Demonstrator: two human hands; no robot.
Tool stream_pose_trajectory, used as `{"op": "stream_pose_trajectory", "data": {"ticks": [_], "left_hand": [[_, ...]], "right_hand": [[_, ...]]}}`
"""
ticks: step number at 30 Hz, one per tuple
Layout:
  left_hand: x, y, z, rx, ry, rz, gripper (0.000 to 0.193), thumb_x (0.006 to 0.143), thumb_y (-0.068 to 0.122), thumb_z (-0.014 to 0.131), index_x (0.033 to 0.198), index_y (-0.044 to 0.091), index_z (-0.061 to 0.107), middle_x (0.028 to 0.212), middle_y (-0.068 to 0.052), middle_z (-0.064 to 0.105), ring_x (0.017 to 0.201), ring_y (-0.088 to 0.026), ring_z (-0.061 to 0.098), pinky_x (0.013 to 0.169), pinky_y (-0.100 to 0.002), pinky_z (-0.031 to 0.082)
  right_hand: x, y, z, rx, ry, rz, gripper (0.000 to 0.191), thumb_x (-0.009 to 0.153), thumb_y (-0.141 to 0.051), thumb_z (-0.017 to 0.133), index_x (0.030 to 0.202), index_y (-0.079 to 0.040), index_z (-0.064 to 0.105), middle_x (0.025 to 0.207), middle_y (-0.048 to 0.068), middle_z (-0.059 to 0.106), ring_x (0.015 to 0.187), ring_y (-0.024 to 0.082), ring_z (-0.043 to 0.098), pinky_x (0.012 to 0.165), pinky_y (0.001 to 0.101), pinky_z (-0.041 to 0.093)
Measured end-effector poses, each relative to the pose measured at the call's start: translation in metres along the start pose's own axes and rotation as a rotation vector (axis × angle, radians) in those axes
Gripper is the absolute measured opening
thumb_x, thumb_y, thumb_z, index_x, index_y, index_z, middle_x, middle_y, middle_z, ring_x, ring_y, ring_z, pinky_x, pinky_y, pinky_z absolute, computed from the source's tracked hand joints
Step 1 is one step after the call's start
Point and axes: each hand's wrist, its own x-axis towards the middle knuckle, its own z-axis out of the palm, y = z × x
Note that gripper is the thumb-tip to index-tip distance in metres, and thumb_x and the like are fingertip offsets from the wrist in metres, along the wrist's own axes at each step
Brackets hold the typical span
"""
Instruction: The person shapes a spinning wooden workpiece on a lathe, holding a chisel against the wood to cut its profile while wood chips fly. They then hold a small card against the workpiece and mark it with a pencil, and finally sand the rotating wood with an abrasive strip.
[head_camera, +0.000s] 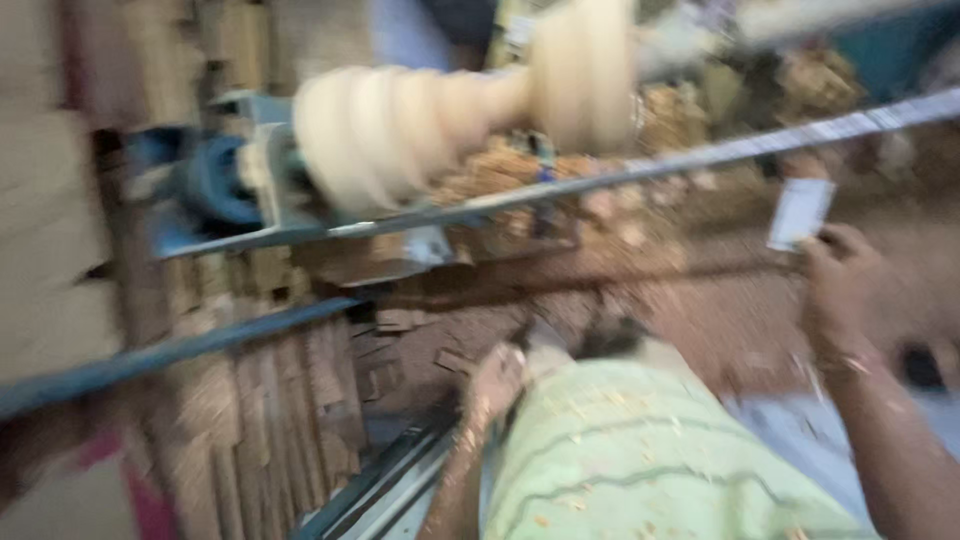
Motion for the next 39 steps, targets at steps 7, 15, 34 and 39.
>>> {"op": "stream_pose_trajectory", "data": {"ticks": [7,15,34,39], "left_hand": [[0.034,0.158,0.024,-0.423,-0.291,0.072,0.026,0.101,0.016,0.055,0.122,0.005,0.065,0.108,-0.008,0.074,0.092,-0.016,0.071,0.084,-0.031,0.057],[0.027,0.221,0.027,-0.315,-0.511,0.356,0.027,0.100,0.022,0.065,0.113,-0.002,0.070,0.090,-0.008,0.076,0.079,-0.015,0.070,0.074,-0.032,0.058],[0.045,0.108,-0.101,-1.033,-0.464,0.296,0.021,0.104,0.015,0.059,0.114,-0.003,0.064,0.096,-0.009,0.073,0.079,-0.014,0.070,0.071,-0.029,0.056],[0.051,0.104,-0.104,-1.015,-0.468,0.290,0.021,0.102,0.014,0.060,0.115,-0.002,0.063,0.097,-0.009,0.074,0.079,-0.014,0.071,0.066,-0.029,0.055]], "right_hand": [[-0.071,-0.012,-0.025,0.229,-0.181,0.399,0.014,0.094,-0.004,0.066,0.105,0.003,0.070,0.086,0.008,0.070,0.068,0.013,0.063,0.063,0.0281,0.050],[-0.119,-0.063,0.032,0.312,-0.484,0.425,0.016,0.093,-0.006,0.066,0.104,0.004,0.072,0.087,0.008,0.072,0.071,0.013,0.064,0.064,0.0285,0.052],[-0.181,-0.077,0.078,0.040,-0.659,0.567,0.034,0.102,-0.010,0.058,0.135,-0.003,0.061,0.100,0.007,0.070,0.086,0.012,0.061,0.075,0.0298,0.050],[-0.183,-0.085,0.087,0.142,-0.598,0.637,0.022,0.100,-0.010,0.057,0.117,0.003,0.062,0.102,0.007,0.071,0.090,0.014,0.065,0.079,0.0304,0.052]]}}
